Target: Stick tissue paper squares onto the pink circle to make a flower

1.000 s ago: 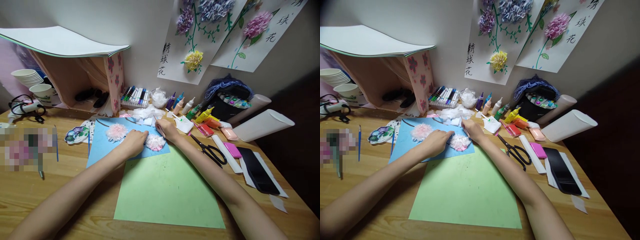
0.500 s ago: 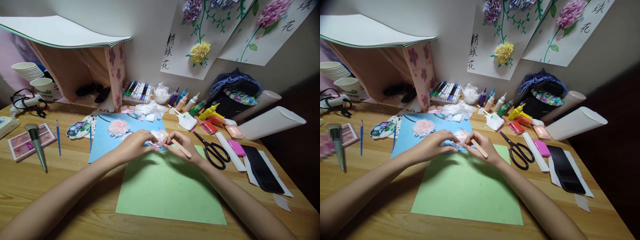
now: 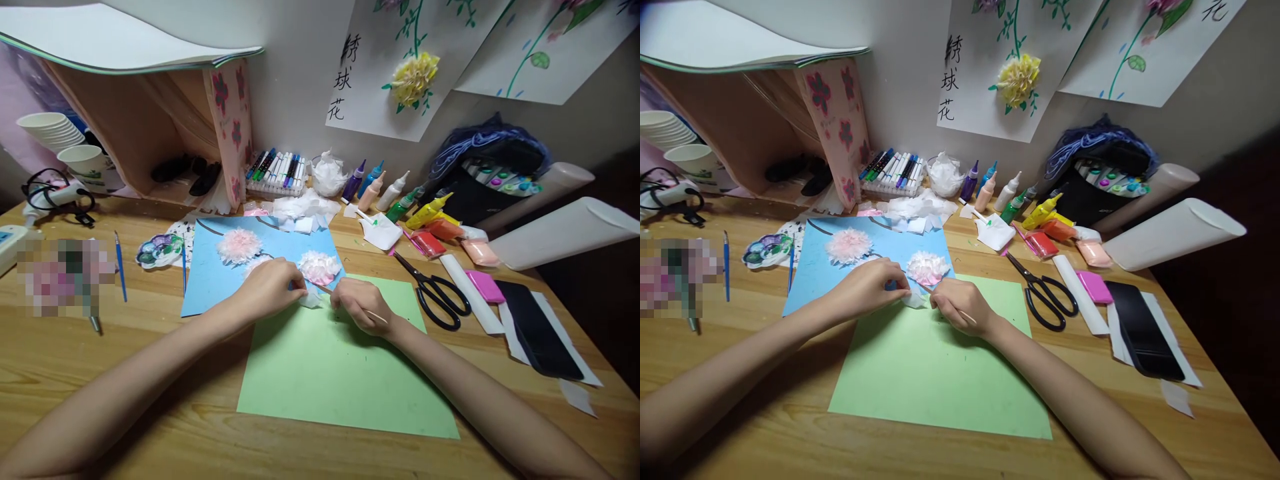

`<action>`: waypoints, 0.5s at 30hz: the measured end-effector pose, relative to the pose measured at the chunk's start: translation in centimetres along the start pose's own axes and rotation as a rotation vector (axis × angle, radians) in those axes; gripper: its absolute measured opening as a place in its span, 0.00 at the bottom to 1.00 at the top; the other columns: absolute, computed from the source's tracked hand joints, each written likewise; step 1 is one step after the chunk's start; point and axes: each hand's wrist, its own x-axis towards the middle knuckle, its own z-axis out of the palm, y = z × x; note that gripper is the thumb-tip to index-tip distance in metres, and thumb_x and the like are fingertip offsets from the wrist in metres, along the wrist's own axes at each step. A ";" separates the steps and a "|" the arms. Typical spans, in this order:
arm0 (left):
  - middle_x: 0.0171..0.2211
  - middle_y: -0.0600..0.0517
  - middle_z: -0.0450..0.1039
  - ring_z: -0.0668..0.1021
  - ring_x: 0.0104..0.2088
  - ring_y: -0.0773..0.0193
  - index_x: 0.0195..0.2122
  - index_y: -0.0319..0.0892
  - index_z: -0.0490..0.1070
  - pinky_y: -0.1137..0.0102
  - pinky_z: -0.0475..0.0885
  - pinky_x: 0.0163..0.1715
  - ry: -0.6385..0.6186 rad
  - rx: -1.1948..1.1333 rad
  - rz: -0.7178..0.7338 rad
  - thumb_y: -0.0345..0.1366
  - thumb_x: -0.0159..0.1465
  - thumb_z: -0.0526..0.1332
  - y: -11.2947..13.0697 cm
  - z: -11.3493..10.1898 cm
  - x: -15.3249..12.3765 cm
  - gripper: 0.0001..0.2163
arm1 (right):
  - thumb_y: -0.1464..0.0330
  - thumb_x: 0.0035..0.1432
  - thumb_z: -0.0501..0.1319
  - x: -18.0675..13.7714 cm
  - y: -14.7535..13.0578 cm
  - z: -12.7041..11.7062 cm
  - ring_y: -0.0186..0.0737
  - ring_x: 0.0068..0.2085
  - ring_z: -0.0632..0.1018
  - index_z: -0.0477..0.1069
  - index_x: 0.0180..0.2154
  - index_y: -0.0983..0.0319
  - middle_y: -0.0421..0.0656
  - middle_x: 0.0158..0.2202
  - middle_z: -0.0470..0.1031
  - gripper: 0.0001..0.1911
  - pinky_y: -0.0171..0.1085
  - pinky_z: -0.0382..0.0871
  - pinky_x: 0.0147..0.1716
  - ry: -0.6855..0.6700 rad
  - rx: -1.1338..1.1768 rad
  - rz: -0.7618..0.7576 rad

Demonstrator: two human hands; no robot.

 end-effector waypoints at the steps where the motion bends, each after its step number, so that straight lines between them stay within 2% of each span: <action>1: 0.32 0.52 0.76 0.73 0.35 0.61 0.30 0.44 0.76 0.68 0.63 0.34 0.009 0.008 0.002 0.37 0.58 0.60 -0.1 0.1 0.1 0.07 | 0.69 0.66 0.41 0.0 0.1 0.1 0.35 0.26 0.68 0.64 0.27 0.61 0.42 0.23 0.69 0.19 0.35 0.62 0.30 -0.006 -0.009 -0.004; 6: 0.31 0.51 0.76 0.73 0.35 0.60 0.30 0.43 0.76 0.68 0.64 0.34 0.046 0.038 0.011 0.36 0.59 0.58 -0.2 0.5 0.3 0.08 | 0.68 0.67 0.41 0.0 0.5 0.5 0.36 0.27 0.68 0.65 0.28 0.61 0.42 0.23 0.69 0.19 0.35 0.62 0.30 -0.013 -0.055 0.030; 15: 0.30 0.51 0.76 0.72 0.35 0.60 0.28 0.43 0.75 0.68 0.63 0.32 0.127 0.029 -0.022 0.36 0.59 0.57 0.3 1.4 0.4 0.08 | 0.66 0.67 0.41 0.1 0.5 0.6 0.36 0.28 0.69 0.66 0.29 0.62 0.42 0.24 0.68 0.20 0.35 0.63 0.31 0.059 -0.055 0.119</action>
